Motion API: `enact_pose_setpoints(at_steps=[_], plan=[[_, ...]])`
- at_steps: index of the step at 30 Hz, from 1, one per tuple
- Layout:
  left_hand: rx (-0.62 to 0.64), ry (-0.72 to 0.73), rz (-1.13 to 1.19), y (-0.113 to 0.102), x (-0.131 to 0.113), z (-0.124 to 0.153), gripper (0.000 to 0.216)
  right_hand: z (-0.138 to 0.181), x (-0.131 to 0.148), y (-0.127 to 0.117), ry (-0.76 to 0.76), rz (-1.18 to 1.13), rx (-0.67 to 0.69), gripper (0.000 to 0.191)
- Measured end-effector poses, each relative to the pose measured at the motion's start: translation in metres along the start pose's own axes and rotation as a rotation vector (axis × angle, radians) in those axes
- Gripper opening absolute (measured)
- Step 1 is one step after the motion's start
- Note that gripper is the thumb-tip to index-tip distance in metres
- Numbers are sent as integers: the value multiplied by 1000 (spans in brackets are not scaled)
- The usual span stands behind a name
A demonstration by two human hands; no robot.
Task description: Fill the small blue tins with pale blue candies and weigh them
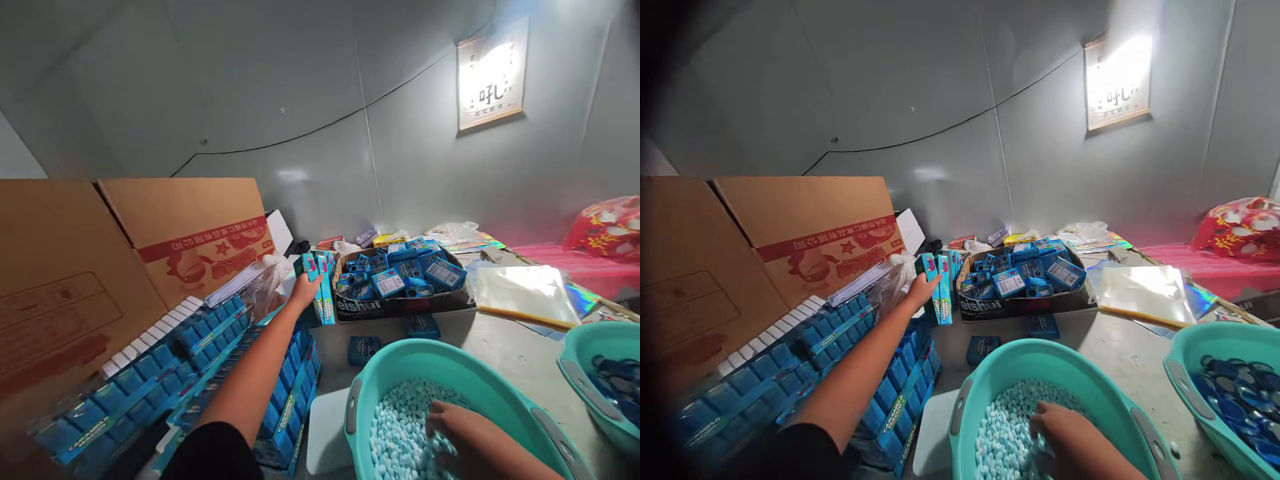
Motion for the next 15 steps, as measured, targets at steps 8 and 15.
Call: enact_pose_setpoints(at_steps=[8, 15], plan=[[271, 172, 480, -5, -94, 119, 51, -33, 24, -72, 107, -945, -458, 100], [521, 271, 453, 5, -119, 218, 28, -37, 90, -58, 74, -1341, -255, 106]])
Point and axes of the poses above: each hand's wrist, its own z-axis away from the middle knuckle, its own y-axis out of the palm, x = y × z, the point moved 9 cm from there along -z, towards the middle knuckle, and after that the axes turned 8 degrees about -x, right-handed, at the moved point
